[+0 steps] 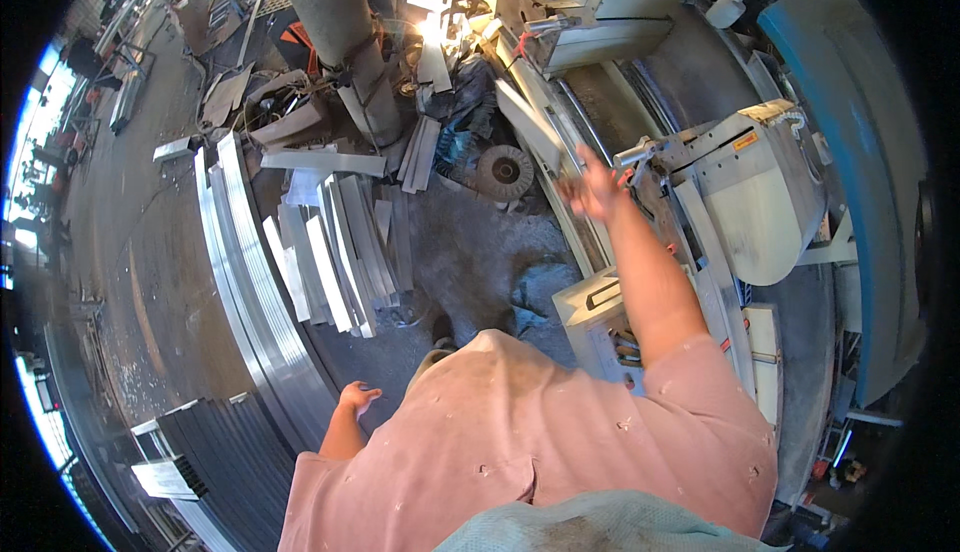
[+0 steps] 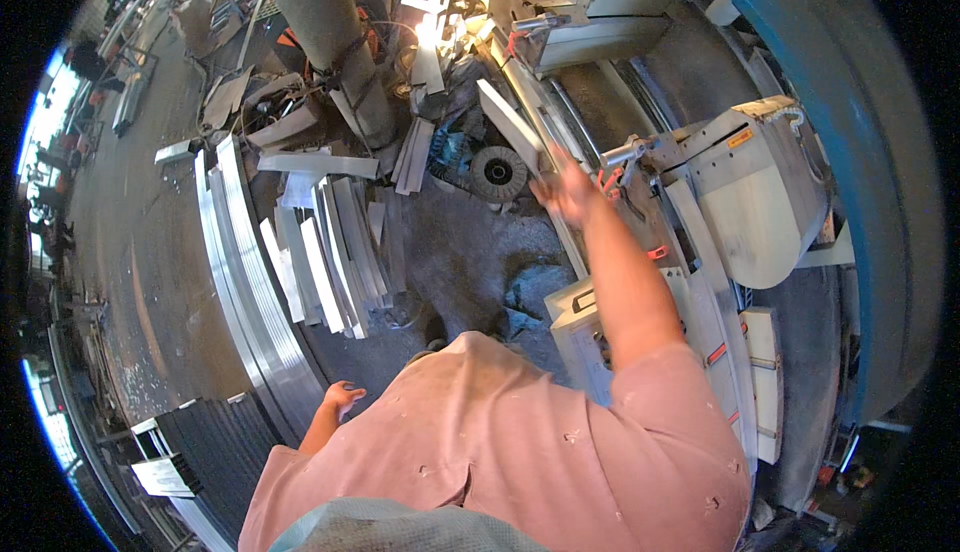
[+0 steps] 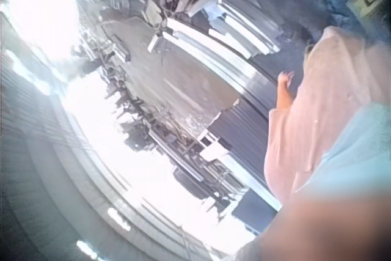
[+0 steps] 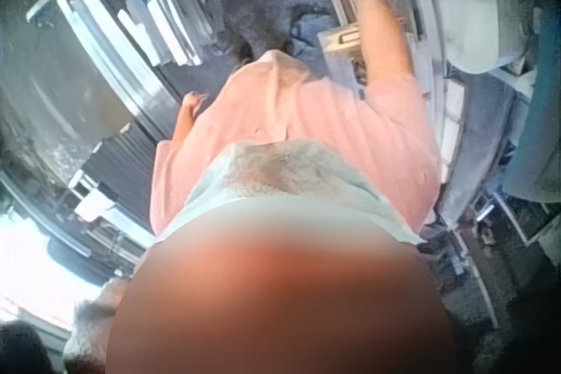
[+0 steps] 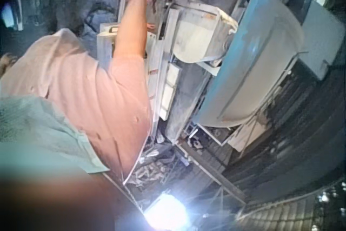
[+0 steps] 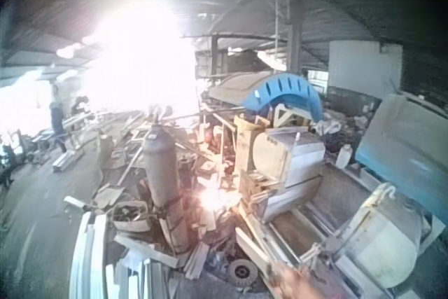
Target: The person repeatedly picks up long metal profiles, places them into a cutting machine, and removes the cut pieces. The person stacks the cut pieces on the floor and continues the cycle with additional profiles.
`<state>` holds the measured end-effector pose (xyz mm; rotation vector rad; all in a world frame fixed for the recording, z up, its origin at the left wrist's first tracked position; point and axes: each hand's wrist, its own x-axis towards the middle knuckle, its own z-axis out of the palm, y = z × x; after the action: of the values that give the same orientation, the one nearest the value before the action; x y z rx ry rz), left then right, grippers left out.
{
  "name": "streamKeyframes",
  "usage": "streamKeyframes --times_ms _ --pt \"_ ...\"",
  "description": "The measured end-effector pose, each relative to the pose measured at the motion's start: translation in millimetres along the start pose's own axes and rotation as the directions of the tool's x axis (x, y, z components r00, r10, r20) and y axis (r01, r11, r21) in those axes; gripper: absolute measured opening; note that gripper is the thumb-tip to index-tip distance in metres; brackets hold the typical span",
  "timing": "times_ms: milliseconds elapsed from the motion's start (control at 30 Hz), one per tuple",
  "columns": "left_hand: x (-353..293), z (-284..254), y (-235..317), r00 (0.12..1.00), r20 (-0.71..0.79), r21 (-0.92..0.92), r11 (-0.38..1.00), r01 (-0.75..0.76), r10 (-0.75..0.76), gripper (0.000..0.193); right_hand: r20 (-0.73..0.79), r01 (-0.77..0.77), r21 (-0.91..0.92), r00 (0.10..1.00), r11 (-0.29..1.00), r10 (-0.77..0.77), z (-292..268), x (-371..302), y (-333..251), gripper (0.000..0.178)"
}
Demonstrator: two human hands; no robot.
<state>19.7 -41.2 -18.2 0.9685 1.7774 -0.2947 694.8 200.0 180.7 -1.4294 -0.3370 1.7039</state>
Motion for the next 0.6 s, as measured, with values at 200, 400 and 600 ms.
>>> streamKeyframes --times_ms 200,400,600 --pt "23 -34 -28 0.998 -0.040 -0.260 0.965 0.028 -0.040 0.070 -0.041 0.212 -0.393 0.968 0.895 -0.247 106 7 -44 0.079" --pt "23 -54 -12 0.995 0.093 -0.130 0.991 -0.024 0.036 0.067 -0.125 -0.040 -0.610 0.991 0.792 -0.047 35 -47 82 0.057" --pt "42 -61 -3 0.994 0.031 0.286 0.952 -0.108 0.104 0.084 -0.576 -0.010 -0.149 0.814 0.989 -0.079 -126 -122 153 0.054"
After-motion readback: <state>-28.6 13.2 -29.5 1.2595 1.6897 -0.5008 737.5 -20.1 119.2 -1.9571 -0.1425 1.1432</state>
